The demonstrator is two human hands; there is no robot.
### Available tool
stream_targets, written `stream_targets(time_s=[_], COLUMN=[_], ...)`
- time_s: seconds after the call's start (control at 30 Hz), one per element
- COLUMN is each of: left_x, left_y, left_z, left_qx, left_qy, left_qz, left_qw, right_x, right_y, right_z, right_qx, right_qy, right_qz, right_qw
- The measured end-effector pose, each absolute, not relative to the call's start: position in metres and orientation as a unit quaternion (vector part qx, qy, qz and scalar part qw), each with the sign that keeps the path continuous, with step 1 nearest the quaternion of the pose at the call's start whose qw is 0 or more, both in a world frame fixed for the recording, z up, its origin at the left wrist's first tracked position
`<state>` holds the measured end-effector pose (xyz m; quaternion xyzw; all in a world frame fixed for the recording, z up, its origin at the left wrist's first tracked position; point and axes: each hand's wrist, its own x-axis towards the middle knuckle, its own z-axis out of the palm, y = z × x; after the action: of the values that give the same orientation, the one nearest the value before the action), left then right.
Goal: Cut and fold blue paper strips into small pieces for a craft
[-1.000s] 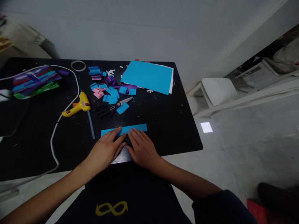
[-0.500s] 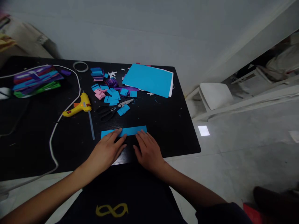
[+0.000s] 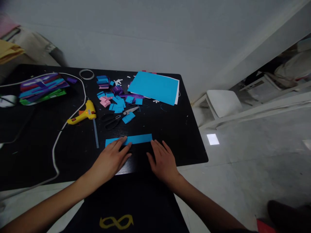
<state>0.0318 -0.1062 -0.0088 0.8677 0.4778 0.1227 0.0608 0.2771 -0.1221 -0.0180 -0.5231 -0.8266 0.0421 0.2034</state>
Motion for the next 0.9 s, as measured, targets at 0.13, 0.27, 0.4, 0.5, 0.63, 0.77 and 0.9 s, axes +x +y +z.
stream_targets(time_s=[0.13, 0.27, 0.4, 0.5, 0.63, 0.77, 0.9], left_x=[0.033, 0.033, 0.028, 0.019, -0.001, -0.022, -0.039], left_y=[-0.106, -0.107, -0.106, -0.106, -0.108, -0.114, -0.117], left_z=[-0.009, -0.009, -0.01, -0.009, -0.007, -0.006, -0.006], left_qx=[0.868, 0.869, 0.871, 0.871, 0.871, 0.874, 0.872], left_qy=[0.477, 0.478, 0.473, 0.469, 0.473, 0.476, 0.48], left_qz=[0.125, 0.116, 0.117, 0.125, 0.112, 0.083, 0.091], left_qw=[0.064, 0.055, 0.059, 0.077, 0.074, 0.047, 0.032], right_x=[0.26, 0.233, 0.225, 0.227, 0.229, 0.228, 0.227], right_y=[-0.111, -0.102, -0.102, -0.103, -0.103, -0.103, -0.104], right_z=[-0.013, -0.012, -0.02, -0.023, -0.024, -0.025, -0.026], right_qx=[-0.518, -0.456, -0.452, -0.457, -0.457, -0.458, -0.456], right_qy=[-0.818, -0.862, -0.87, -0.867, -0.865, -0.865, -0.867], right_qz=[0.052, 0.107, 0.12, 0.125, 0.126, 0.122, 0.121], right_qw=[0.246, 0.192, 0.154, 0.156, 0.162, 0.164, 0.159])
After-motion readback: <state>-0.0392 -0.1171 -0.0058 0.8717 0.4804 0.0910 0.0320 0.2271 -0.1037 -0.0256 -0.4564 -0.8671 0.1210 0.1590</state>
